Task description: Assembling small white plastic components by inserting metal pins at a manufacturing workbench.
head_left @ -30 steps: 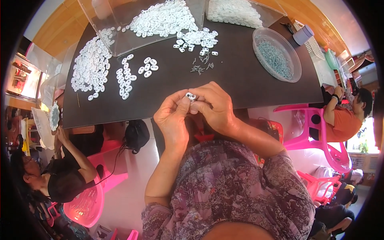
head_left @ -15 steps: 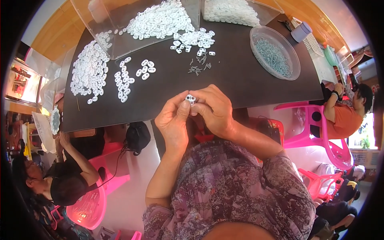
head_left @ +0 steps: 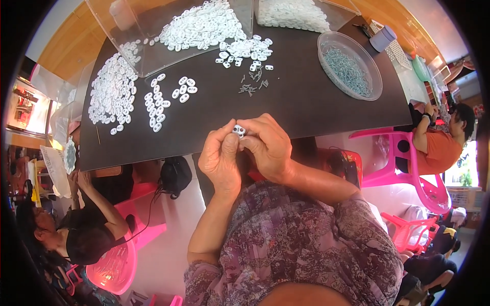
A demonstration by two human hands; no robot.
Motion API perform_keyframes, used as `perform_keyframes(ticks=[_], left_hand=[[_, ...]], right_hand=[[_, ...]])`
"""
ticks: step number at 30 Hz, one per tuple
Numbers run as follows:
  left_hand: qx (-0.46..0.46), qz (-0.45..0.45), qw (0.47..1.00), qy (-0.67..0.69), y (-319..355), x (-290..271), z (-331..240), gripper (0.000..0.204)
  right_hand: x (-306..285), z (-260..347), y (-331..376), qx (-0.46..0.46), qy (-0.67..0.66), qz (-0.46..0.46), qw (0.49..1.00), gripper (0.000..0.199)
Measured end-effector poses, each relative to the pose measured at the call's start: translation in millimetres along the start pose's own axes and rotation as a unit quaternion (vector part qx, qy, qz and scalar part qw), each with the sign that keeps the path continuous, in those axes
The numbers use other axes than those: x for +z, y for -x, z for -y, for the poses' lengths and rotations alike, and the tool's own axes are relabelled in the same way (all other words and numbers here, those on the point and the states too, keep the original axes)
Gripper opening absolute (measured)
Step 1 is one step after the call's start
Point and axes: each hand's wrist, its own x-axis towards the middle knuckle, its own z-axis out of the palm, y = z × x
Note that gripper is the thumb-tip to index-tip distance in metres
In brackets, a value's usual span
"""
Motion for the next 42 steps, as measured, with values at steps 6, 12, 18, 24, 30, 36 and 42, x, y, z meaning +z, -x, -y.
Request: perform_keyframes(ticks=[6, 12, 18, 24, 30, 36, 42], left_hand=[[-0.008, -0.019, 1.0, 0.007, 3, 1, 4, 0.016], [-0.036, -0.042, 0.998, 0.028, 6, 4, 5, 0.018], [-0.011, -0.05, 0.999, 0.008, 6, 3, 1, 0.019], [-0.012, -0.059, 0.998, 0.007, 2, 6, -3, 0.019], [-0.025, -0.061, 0.997, 0.044, 4, 6, -8, 0.021], [-0.004, -0.063, 0.998, 0.01, 6, 7, -5, 0.019], [0.025, -0.062, 0.997, -0.028, 7, 5, 7, 0.017]], right_hand=[[2, -1, 2, -0.014, -0.008, 0.003, 1.0, 0.032], [6, -2, 5, -0.008, -0.021, 0.008, 1.0, 0.031], [7, -1, 2, -0.035, -0.012, 0.008, 0.999, 0.03], [7, 3, -2, -0.029, -0.007, 0.017, 0.999, 0.031], [9, -1, -3, -0.04, -0.017, 0.01, 0.999, 0.029], [10, 0, -4, -0.062, -0.006, -0.003, 0.998, 0.025], [10, -3, -4, -0.086, 0.004, -0.023, 0.996, 0.025]])
